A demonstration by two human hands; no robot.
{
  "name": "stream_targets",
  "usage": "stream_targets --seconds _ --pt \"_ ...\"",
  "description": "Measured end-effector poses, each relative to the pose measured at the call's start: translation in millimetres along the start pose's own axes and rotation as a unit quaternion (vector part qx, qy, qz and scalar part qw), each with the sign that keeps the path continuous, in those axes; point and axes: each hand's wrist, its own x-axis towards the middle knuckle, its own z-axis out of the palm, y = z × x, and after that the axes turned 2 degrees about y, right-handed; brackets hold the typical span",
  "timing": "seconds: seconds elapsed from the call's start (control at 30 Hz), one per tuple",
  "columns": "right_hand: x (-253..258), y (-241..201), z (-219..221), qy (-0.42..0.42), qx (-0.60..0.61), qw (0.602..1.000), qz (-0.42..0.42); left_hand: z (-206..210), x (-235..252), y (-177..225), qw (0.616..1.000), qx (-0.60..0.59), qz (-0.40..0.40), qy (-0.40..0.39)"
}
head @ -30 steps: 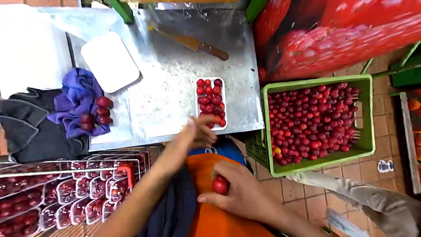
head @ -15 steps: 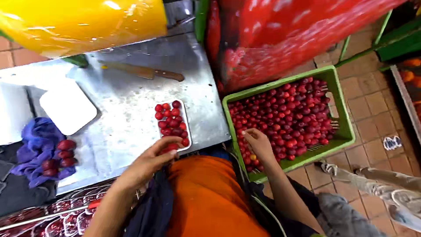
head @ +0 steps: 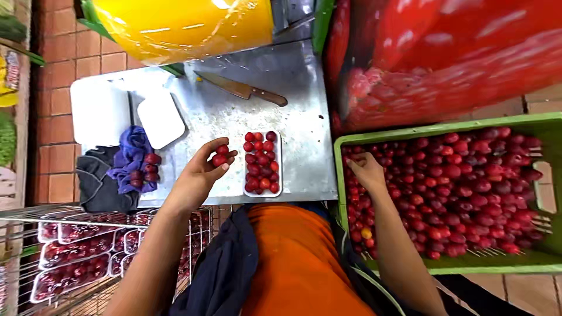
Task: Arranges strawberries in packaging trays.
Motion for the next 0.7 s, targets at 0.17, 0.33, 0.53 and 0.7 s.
stream_targets --seconds 0.17,0.33,0.53,0.7 --pt "-17 -18 8 -0.091 -0.163 0.981 -0.056 -33 19 -26 0.991 0.128 0.028 0.040" --pt "-21 -31 5 -0.026 -0.223 0.972 -0.068 -41 54 -47 0.989 0.137 0.050 -0.026" --pt "-77 -129 5 0.056 -0.027 0.991 -0.117 -23 111 -58 0.957 0.224 0.154 -0.101" --pt "-58 -218 83 -0.074 -0.089 0.957 -0.267 -12 130 -58 0.937 0.274 0.161 -0.145"
